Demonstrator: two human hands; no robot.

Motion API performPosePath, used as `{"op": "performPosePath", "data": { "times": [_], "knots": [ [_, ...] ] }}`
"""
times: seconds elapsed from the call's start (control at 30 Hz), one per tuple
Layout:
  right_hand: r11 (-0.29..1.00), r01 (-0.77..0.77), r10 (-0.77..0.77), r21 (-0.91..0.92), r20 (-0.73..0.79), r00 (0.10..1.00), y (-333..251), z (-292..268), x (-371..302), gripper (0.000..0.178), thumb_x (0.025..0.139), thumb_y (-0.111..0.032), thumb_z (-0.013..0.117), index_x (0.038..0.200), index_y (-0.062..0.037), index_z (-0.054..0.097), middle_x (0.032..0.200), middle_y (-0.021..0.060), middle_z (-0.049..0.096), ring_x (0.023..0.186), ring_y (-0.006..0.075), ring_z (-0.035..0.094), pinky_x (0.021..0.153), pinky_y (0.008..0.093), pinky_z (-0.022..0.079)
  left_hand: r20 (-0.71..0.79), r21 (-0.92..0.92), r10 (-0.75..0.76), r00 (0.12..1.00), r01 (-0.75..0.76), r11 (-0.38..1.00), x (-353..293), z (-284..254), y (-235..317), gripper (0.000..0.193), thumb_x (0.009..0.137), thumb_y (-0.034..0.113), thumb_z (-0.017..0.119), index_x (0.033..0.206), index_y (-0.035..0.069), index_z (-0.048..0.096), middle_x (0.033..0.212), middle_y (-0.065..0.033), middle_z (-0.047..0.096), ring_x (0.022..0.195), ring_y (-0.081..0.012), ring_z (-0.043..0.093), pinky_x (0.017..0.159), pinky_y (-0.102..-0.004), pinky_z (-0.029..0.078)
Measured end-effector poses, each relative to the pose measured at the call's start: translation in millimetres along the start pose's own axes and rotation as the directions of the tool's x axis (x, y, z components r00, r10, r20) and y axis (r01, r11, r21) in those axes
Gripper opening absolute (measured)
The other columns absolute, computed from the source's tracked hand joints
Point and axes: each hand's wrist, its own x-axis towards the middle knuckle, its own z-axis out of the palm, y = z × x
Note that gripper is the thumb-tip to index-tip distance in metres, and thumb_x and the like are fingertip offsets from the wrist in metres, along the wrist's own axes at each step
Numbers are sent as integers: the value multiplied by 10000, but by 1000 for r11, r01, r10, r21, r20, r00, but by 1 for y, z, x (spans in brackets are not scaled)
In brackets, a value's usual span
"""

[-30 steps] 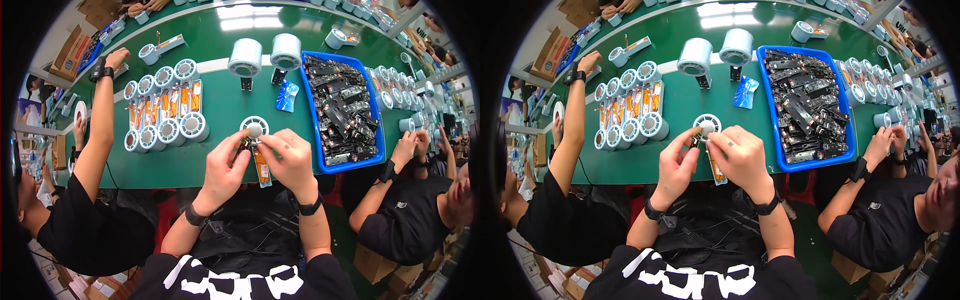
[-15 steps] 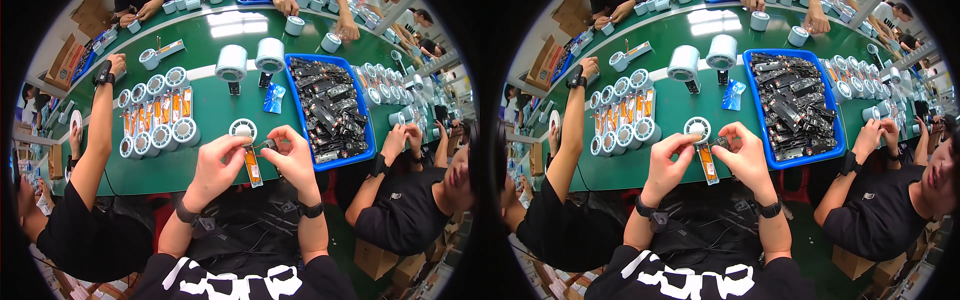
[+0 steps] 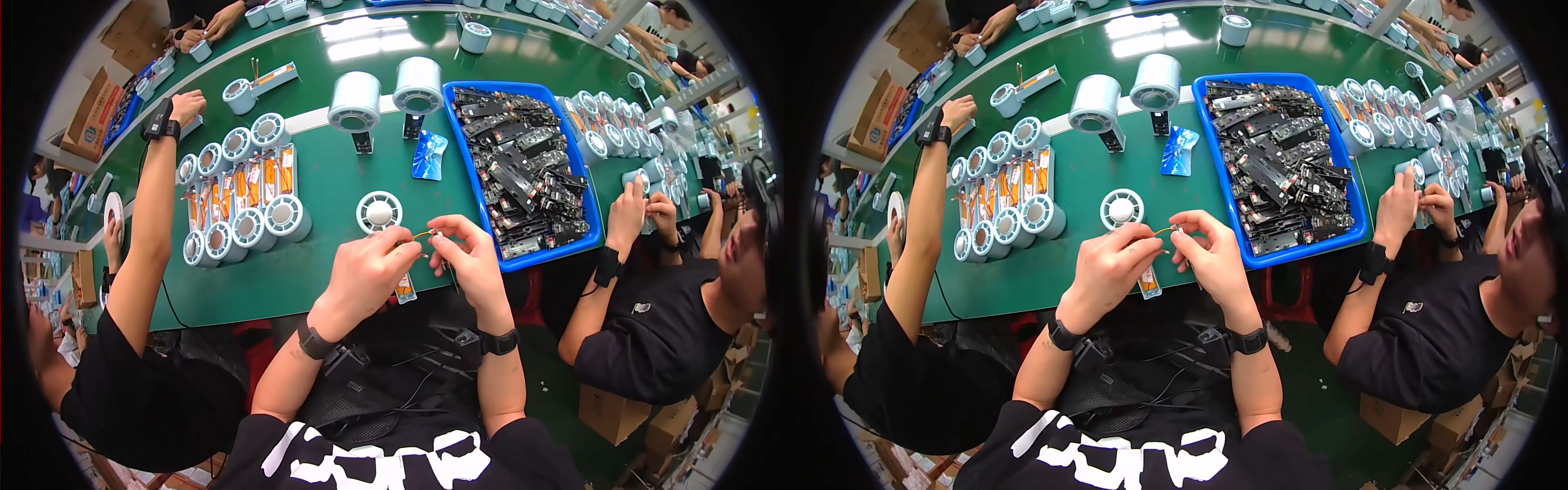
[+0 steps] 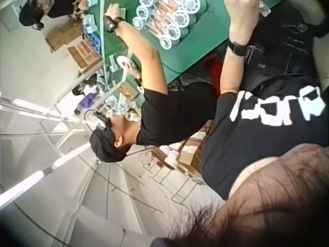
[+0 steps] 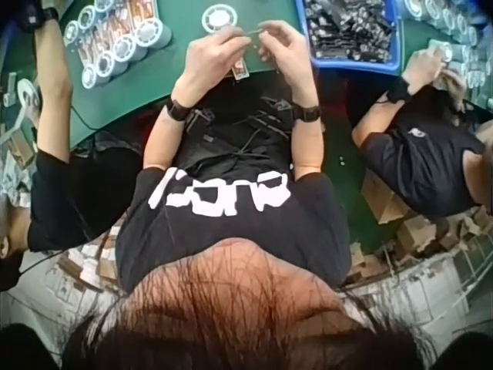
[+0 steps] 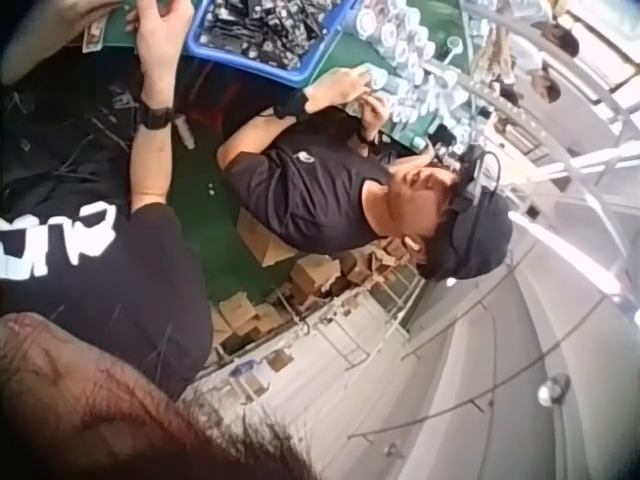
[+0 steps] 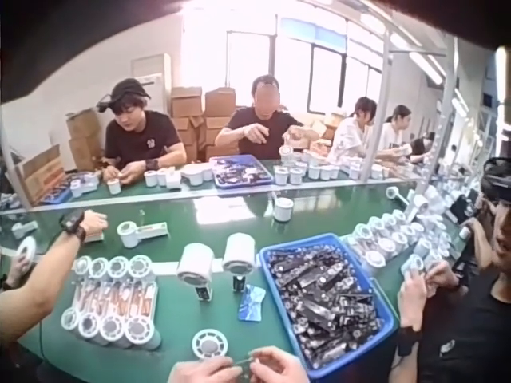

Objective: The person picks up a circuit board from a blue tray and connects the wires from the battery and fan to it by hand. Then, they press the circuit board into the handle of the fan housing and place the assembly on the table.

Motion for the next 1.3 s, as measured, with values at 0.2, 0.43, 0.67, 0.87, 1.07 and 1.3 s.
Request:
{"op": "performPosePath", "data": {
  "times": [0.2,0.43,0.67,0.87,1.07,1.3],
  "knots": [
    [994,52,-52,98,2,999,10,2,-1,240,951,-12,622,1184,41,606,994,97,662,771,147,656,638,270,533,-71,-179,-47,996,34,983,5,4,-5,162,775,13,784,917,49,717,836,-80,707,679,-238,696,587,-323,553],
    [963,153,-153,223,-19,988,23,11,-9,241,944,28,618,1182,41,581,1036,118,673,819,175,681,699,296,568,-131,-194,-64,989,37,980,1,3,-7,187,755,-18,788,923,43,731,817,-99,709,693,-257,705,590,-315,556],
    [977,155,-153,144,-24,988,31,19,-21,237,925,66,635,1157,41,591,1024,118,691,848,179,698,732,300,578,-158,-144,-95,983,72,987,-5,2,0,209,745,-12,796,939,44,741,821,-105,709,691,-256,705,593,-319,561],
    [971,212,-205,114,-76,976,35,23,-25,241,924,74,637,1158,42,592,1001,120,710,874,179,709,770,302,579,-129,-177,-85,988,61,982,-3,-1,1,230,745,-7,795,964,40,740,839,-108,711,696,-251,709,591,-322,564],
    [941,253,-255,225,-23,967,34,31,-15,270,910,66,685,1167,37,603,1026,121,725,916,158,715,808,272,583,-200,-147,18,980,-49,988,-2,-5,-15,253,755,-15,778,999,31,731,851,-99,715,700,-250,713,582,-326,562],
    [943,330,-323,44,-123,939,38,33,-18,281,897,101,673,1160,36,598,1020,107,710,906,161,709,820,284,591,-162,-117,7,987,-26,993,-3,-3,-11,235,751,-2,782,975,30,718,834,-87,711,703,-250,711,590,-331,561]
  ]
}}
